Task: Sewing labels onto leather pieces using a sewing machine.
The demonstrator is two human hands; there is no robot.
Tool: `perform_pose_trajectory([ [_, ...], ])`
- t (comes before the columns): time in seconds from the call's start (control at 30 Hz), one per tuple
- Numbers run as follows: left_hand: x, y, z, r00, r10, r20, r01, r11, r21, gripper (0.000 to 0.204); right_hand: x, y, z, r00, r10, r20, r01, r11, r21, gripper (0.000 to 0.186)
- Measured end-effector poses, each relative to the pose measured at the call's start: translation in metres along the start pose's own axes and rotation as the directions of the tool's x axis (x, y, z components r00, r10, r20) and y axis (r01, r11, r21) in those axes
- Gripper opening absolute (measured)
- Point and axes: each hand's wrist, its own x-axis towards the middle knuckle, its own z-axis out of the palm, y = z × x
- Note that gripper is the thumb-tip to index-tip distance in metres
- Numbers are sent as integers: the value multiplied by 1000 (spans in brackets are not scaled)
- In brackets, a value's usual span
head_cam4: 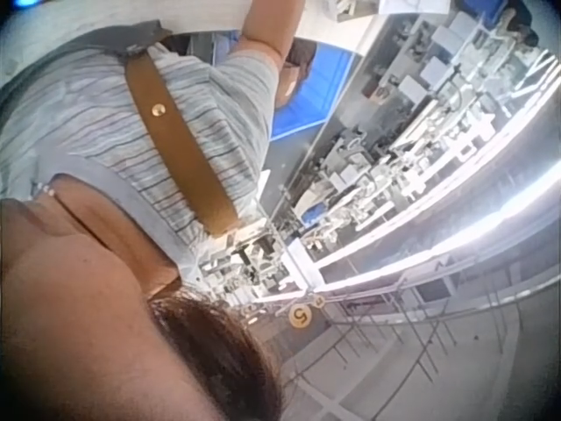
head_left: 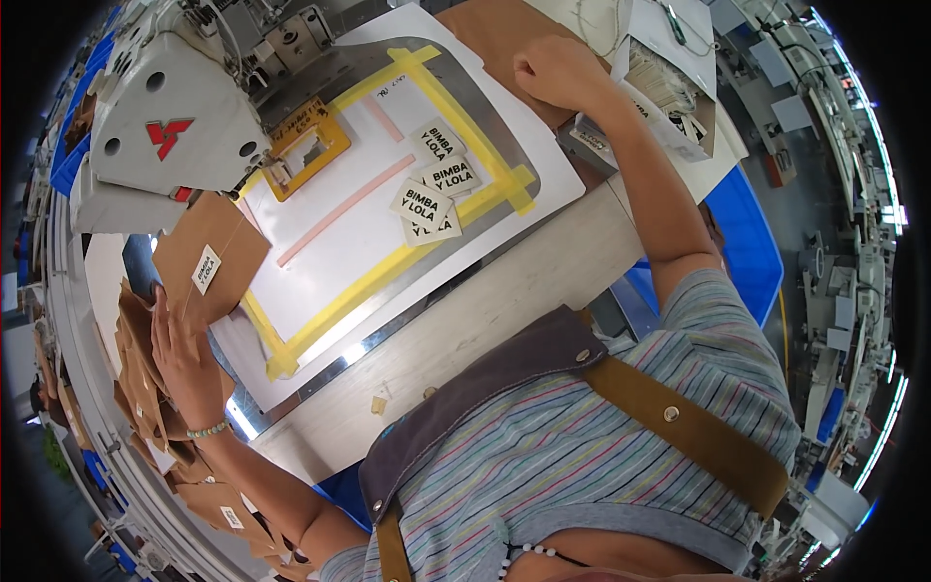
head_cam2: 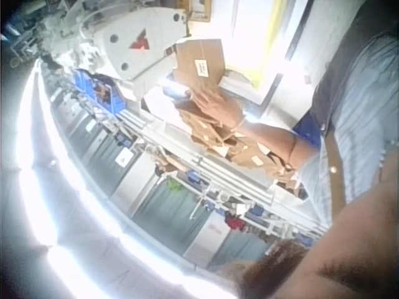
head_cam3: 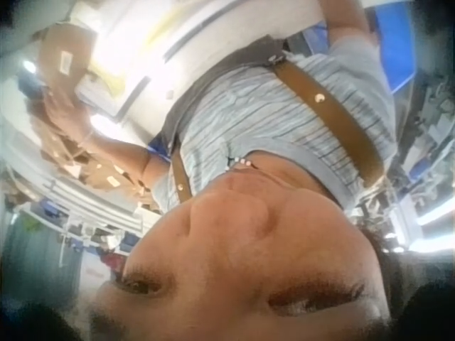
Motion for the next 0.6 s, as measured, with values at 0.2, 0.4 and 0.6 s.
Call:
perform_pose_trajectory([
  [0.2, 15, 42, -1, 995, 98, -28, -101, 986, -132, 49, -2, -19, 24, 918, -123, -378, 119, 992, -34, 22],
  [0.4, 15, 63, 4, 998, 64, 9, -61, 978, -198, 41, 34, -4, 14, 969, -89, -229, 76, 995, -63, 30],
  [0.6, 7, 53, 9, 998, 68, -17, -70, 972, -223, 35, 54, 0, -33, 928, 249, -279, -113, 898, 425, 18],
])
